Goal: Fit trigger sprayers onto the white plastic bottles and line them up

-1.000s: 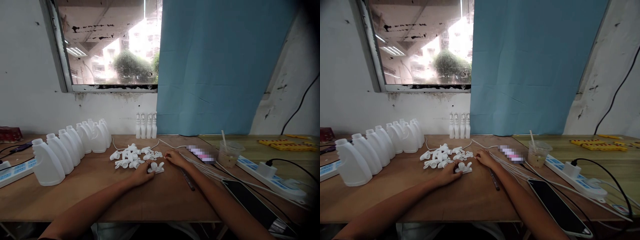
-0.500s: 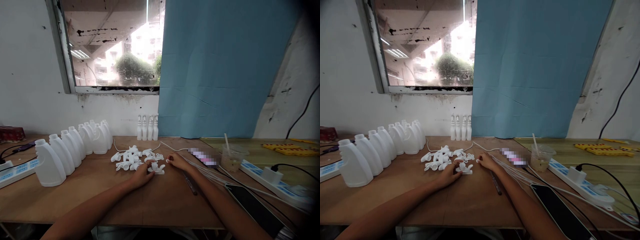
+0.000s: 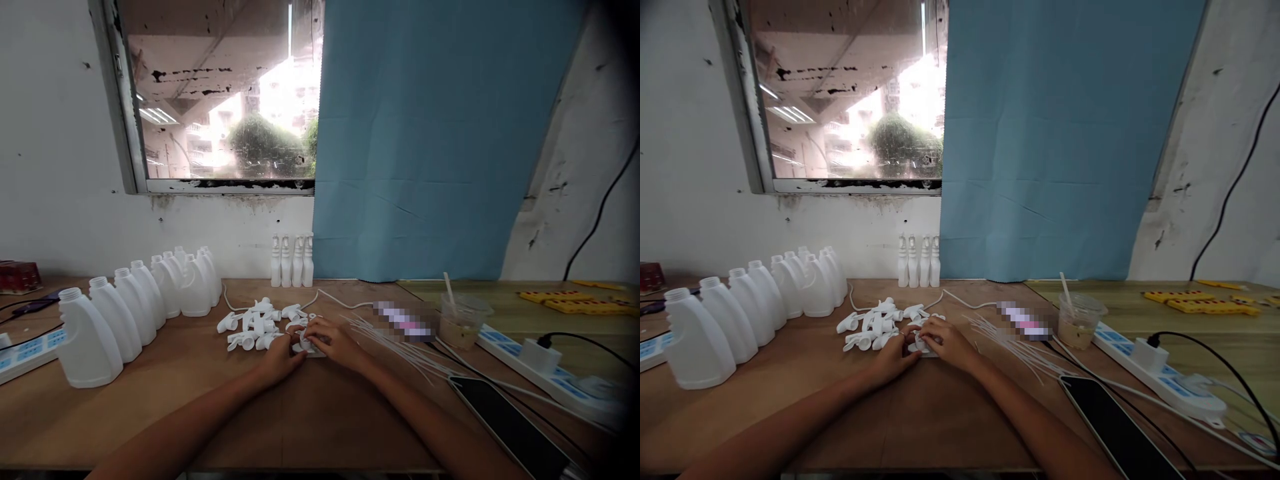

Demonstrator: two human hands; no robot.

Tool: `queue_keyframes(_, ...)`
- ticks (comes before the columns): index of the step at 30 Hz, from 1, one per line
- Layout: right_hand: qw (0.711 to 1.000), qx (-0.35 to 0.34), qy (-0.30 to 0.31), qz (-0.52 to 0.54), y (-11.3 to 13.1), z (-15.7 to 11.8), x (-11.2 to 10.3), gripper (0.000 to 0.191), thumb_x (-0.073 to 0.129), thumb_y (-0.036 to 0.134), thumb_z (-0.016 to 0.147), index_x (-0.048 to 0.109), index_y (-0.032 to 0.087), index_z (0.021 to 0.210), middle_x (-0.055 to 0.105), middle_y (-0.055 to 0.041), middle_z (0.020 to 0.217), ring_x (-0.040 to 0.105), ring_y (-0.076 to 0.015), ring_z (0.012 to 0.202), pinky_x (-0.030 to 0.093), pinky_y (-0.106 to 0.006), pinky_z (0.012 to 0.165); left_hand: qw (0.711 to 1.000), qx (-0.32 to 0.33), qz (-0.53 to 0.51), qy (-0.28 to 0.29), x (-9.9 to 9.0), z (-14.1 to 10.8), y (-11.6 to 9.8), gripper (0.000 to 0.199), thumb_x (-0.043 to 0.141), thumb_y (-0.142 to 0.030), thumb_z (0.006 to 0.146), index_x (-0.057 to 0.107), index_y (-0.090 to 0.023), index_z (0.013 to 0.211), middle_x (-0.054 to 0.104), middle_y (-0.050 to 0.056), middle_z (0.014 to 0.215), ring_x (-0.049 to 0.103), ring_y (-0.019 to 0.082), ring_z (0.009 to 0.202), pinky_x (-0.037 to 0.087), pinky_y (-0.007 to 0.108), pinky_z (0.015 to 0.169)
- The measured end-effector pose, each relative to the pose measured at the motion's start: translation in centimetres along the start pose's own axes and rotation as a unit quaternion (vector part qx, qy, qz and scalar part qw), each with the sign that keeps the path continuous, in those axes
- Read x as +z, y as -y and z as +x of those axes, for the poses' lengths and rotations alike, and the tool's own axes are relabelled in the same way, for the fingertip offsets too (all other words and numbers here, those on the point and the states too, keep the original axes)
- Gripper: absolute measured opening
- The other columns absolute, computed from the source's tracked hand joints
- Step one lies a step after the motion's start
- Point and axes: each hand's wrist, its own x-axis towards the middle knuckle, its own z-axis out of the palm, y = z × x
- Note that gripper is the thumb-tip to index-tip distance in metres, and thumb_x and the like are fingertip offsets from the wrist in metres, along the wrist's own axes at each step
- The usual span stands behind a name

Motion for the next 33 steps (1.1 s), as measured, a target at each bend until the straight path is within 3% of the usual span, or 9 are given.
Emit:
queue_keyframes(6,0.999,-0.011,0.027,-0.017,-0.3,-0.4,-0.7,0.014,0.055,0.025,0.09,0.068,0.02,0.092,0.063,-0.0077,0.101,0.06,-0.0186,0.095,0.048,-0.032,0.086,1.0,-0.002,-0.011,0.005,-0.3,-0.1,-0.7,0.048,0.056,-0.018,0.078,0.037,-0.017,0.123,0.063,0.001,0.091,0.053,0.014,0.069,0.04,0.024,0.064)
queue_keyframes(10,0.998,-0.009,0.04,-0.042,-0.4,-0.6,-0.9,0.009,0.061,0.025,0.087,0.062,0.021,0.095,0.064,-0.0063,0.105,0.059,-0.0193,0.098,0.047,-0.033,0.089,0.999,-0.006,0.05,0.003,-0.6,-0.2,-1.0,0.03,0.057,-0.023,0.081,0.045,-0.019,0.109,0.058,-0.002,0.08,0.05,0.013,0.066,0.036,0.024,0.06)
queue_keyframes(14,0.995,-0.003,0.067,-0.078,-0.6,-0.6,-0.8,0.016,0.068,0.028,0.081,0.061,0.022,0.094,0.064,-0.0058,0.109,0.057,-0.0219,0.103,0.046,-0.035,0.092,0.995,0.016,0.095,0.019,-1.1,-0.4,-1.6,0.019,0.056,-0.027,0.084,0.05,-0.02,0.101,0.059,-0.001,0.083,0.053,0.015,0.071,0.036,0.025,0.063)
queue_keyframes(21,0.994,0.031,0.076,-0.078,-1.4,-0.7,-0.3,0.016,0.07,0.022,0.079,0.064,0.021,0.094,0.069,-0.0025,0.095,0.061,-0.0201,0.09,0.047,-0.033,0.084,0.986,0.037,0.161,0.03,-1.5,-0.5,-2.4,0.024,0.06,-0.032,0.084,0.053,-0.022,0.105,0.062,0.0,0.089,0.057,0.018,0.08,0.036,0.025,0.066)
queue_keyframes(33,0.994,0.044,0.068,-0.07,-1.0,-0.6,-0.4,0.014,0.069,0.024,0.078,0.066,0.02,0.092,0.069,-0.003,0.092,0.062,-0.0201,0.086,0.049,-0.032,0.079,0.988,0.038,0.143,0.035,-1.6,-0.4,-1.9,0.022,0.06,-0.036,0.087,0.057,-0.021,0.102,0.062,0.0,0.083,0.057,0.017,0.074,0.034,0.024,0.062)
